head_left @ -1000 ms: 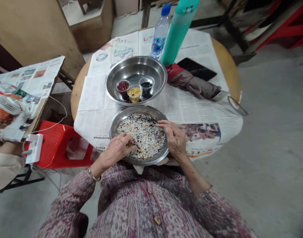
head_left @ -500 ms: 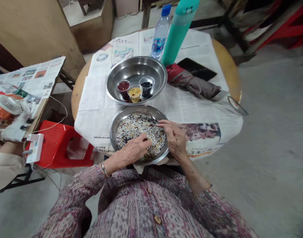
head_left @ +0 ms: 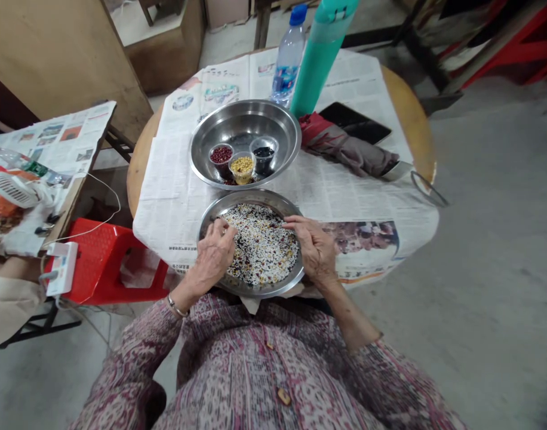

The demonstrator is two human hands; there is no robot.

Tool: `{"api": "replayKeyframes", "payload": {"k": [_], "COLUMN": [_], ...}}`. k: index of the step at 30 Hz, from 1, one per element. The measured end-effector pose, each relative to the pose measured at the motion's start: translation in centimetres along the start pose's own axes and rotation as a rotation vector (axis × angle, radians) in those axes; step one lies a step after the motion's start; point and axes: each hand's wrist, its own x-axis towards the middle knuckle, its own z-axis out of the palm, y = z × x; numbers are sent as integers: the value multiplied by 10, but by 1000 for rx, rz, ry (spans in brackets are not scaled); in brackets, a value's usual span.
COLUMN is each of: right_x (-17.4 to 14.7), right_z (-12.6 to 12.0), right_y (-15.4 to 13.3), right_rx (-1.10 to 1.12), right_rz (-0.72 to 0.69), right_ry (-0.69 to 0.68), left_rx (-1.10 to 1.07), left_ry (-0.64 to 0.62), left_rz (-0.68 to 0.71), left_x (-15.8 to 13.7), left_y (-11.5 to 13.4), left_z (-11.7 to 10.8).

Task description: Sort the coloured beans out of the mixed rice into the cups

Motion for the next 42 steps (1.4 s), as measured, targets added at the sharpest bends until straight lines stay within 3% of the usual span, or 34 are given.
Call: {"api": "replayKeyframes", "payload": {"k": [5, 13, 16, 19, 26, 34, 42], "right_x": [-1, 0, 0, 1, -1, 0, 0], "right_z": [0, 0, 0, 0, -1, -1, -1], "right_y": [0, -1, -2, -2, -2, -2, -3], "right_rx": [-16, -12, -10, -7, -4, -15, -16], "right_rz": [-6, -14, -18, -17, 1, -2, 7], "right_ry": [-3, -7, -9, -8, -3, -6, -2], "left_rx": [-102, -27, 29, 90, 81, 43, 41], "left_ry": [-177, -309, -300, -246, 17, -53, -10], "left_rz": [397, 540, 494, 357, 27, 11, -5], "left_x": [-4, 9, 8, 6, 10, -1, 6], "left_y": [20, 43, 39, 24, -10, 5, 4], "left_z": [0, 14, 13, 4, 3, 8, 9]}}
